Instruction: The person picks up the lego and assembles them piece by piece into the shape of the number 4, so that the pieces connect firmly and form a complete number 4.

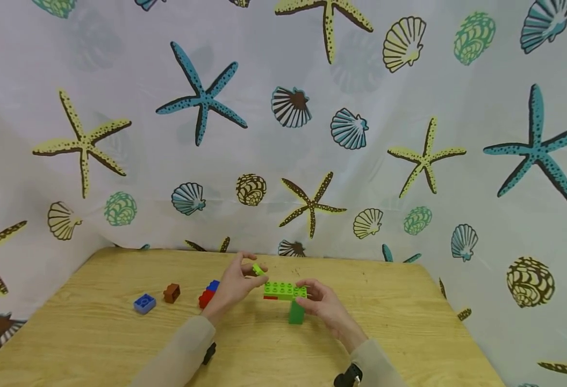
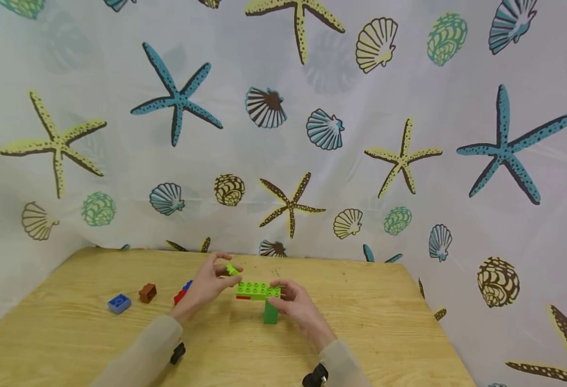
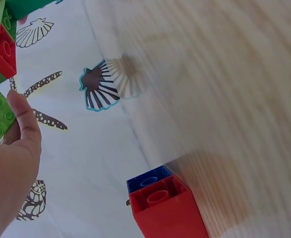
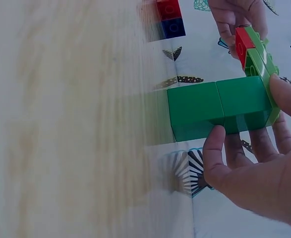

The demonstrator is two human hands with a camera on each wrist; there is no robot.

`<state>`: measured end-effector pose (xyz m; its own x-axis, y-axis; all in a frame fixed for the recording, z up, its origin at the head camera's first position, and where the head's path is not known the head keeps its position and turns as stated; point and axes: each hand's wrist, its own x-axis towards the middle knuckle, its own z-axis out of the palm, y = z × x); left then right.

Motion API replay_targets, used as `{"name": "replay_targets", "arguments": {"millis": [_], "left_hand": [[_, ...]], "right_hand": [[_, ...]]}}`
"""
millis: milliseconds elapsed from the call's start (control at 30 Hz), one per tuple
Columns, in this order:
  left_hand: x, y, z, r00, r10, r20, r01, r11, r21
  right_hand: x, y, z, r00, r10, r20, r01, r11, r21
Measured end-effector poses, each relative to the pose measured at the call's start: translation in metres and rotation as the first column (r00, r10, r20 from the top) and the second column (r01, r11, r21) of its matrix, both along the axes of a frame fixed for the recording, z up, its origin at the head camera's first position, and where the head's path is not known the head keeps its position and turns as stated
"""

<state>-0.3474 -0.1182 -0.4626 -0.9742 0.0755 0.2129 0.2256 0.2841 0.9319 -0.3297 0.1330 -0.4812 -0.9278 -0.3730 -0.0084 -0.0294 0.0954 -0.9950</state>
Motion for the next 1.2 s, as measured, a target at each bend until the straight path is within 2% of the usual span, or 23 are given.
{"name": "replay_targets", "arguments": {"millis": [133,267,500,633,800,1000,1200], "left_hand": [[0.006,0.002,-0.002,1.000,0.007,-0.007,-0.006,1.000,0.015],[0.008,0.004,-0.001,0.999,0.021,-0.047,-0.022,0.999,-0.026],[0.007,0.011,0.003,0.991,-0.021,-0.130,0.005,0.993,-0.121],[0.008,0.015,0.004,0.985,-0.044,-0.167,0.025,0.993,-0.112],[0.011,0.018,0.004,0.974,-0.044,-0.223,0.017,0.993,-0.118],[0.017,0.021,0.002,0.978,-0.056,-0.200,0.027,0.989,-0.144],[0.020,0.026,0.000,0.971,-0.076,-0.225,0.041,0.987,-0.158]], "right_hand": [[0.003,0.000,-0.001,1.000,0.002,0.010,-0.002,1.000,-0.004],[0.002,0.000,-0.002,1.000,0.005,0.017,-0.005,1.000,-0.005],[-0.002,0.000,0.001,1.000,-0.017,0.013,0.017,1.000,-0.002],[-0.003,0.000,0.003,1.000,-0.013,0.014,0.013,1.000,0.013],[-0.003,0.000,0.004,1.000,-0.003,0.009,0.003,1.000,0.020],[-0.002,0.001,-0.001,0.999,0.015,0.038,-0.014,1.000,-0.009],[-0.002,0.005,-0.004,0.998,0.033,0.054,-0.030,0.999,-0.045]]}}
